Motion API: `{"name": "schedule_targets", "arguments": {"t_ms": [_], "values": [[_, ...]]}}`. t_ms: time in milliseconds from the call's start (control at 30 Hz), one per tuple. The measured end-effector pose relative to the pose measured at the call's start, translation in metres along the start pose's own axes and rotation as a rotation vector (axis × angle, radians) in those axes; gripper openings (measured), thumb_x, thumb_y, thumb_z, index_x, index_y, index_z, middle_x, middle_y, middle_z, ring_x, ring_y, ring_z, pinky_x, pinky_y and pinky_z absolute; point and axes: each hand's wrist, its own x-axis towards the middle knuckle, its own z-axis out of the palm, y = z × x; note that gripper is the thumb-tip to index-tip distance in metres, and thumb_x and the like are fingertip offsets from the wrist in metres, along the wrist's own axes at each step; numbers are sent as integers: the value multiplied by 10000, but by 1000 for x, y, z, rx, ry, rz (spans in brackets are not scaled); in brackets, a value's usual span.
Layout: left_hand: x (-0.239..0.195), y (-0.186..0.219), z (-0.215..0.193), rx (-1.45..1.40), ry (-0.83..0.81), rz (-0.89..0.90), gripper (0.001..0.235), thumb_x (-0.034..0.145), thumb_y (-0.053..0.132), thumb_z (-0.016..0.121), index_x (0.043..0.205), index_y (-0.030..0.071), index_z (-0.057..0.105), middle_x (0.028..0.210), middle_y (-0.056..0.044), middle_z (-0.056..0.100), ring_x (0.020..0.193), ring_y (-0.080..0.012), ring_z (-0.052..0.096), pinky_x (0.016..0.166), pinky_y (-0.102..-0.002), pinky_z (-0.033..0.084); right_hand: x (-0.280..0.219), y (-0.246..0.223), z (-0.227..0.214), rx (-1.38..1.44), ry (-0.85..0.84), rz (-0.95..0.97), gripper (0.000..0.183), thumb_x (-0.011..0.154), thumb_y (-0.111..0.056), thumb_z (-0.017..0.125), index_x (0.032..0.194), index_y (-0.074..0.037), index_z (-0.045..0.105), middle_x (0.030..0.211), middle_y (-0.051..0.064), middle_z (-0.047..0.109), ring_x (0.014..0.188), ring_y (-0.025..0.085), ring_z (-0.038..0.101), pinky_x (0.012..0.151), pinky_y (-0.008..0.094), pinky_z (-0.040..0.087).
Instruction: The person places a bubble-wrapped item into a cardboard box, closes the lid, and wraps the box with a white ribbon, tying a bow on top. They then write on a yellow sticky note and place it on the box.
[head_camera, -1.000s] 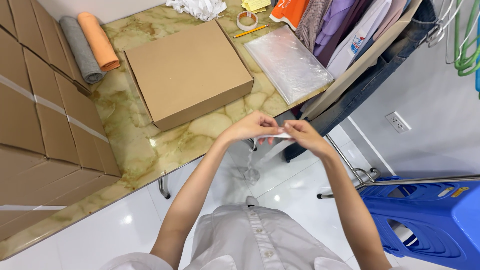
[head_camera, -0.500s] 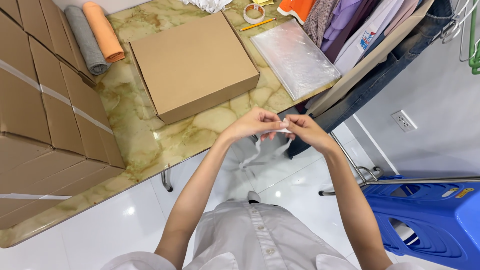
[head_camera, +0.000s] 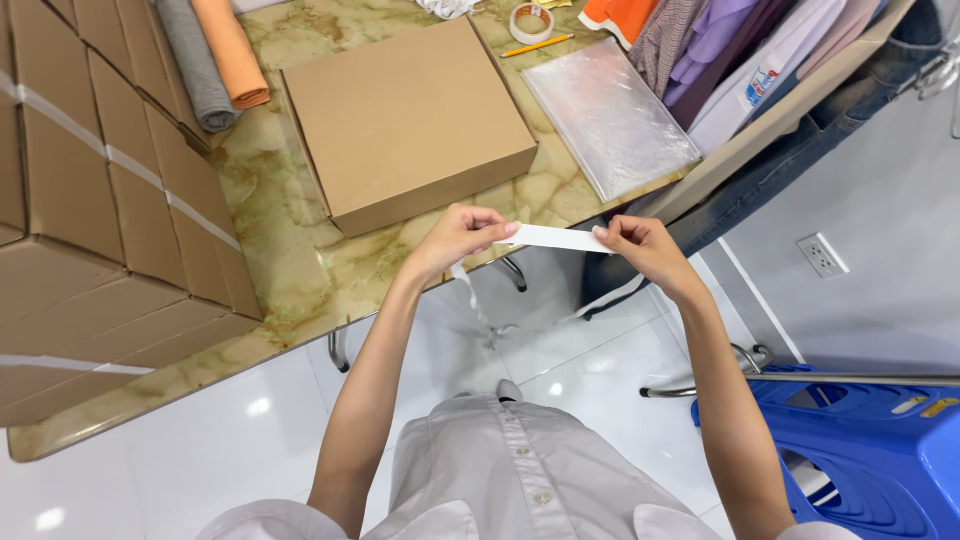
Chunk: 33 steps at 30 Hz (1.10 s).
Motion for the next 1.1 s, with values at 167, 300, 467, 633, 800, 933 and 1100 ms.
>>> {"name": "schedule_targets", "arguments": {"t_ms": [167, 300, 467, 633, 800, 933, 1100], "values": [[-35, -10, -30, 17, 157, -8, 134, 929, 213, 741, 924, 84, 774, 536, 28, 504, 515, -18, 430, 490, -159, 309, 18, 13, -4, -38, 28, -30, 304, 965, -225, 749, 718, -91, 633, 623, -56, 483, 626, 47, 384, 594, 200, 281], [-67, -10, -50, 21, 301, -31, 143, 941, 229, 733, 886, 102, 769, 508, 26, 449, 508, -23, 378, 484, -160, 287, 30, -7, -1, -58, 17, -14, 339, 968, -223, 748, 690, -86, 612, 585, -44, 430, 602, 51, 357, 572, 208, 244], [-89, -19, -62, 13, 400, -26, 137, 932, 227, 743, 886, 103, 775, 509, 28, 458, 505, -23, 400, 487, -154, 290, 53, 0, 11, -67, -29, -31, 312, 952, -202, 752, 698, -86, 613, 586, -51, 441, 599, 48, 372, 571, 211, 251], [-116, -14, -75, 60, 522, -22, 125, 908, 215, 778, 862, 99, 783, 523, 25, 470, 529, -45, 447, 507, -178, 333, 76, 17, 4, -86, -36, -36, 315, 956, -210, 756, 702, -75, 627, 546, -14, 473, 564, 52, 390, 555, 210, 259], [-145, -20, -95, 544, 687, -147, 161, 852, 345, 803, 837, 185, 800, 686, -46, 647, 646, -164, 547, 633, -289, 423, 99, 35, -11, -195, 4, -43, 361, 949, -255, 784, 689, -92, 594, 568, -37, 439, 586, 57, 339, 554, 229, 230], [-152, -23, -109, 699, 722, -117, 132, 886, 331, 792, 893, 199, 798, 795, -78, 683, 768, -248, 640, 700, -341, 463, 107, 19, -11, -257, -36, -65, 394, 943, -264, 790, 657, -86, 587, 532, -19, 416, 557, 66, 325, 542, 228, 230], [-155, -45, -121, 949, 725, -197, 124, 1000, 309, 642, 1036, 244, 741, 923, -67, 648, 943, -357, 675, 785, -434, 526, 131, 36, -19, -354, -33, -154, 241, 857, -215, 847, 757, -78, 674, 581, 17, 496, 627, 106, 391, 594, 252, 290]]}}
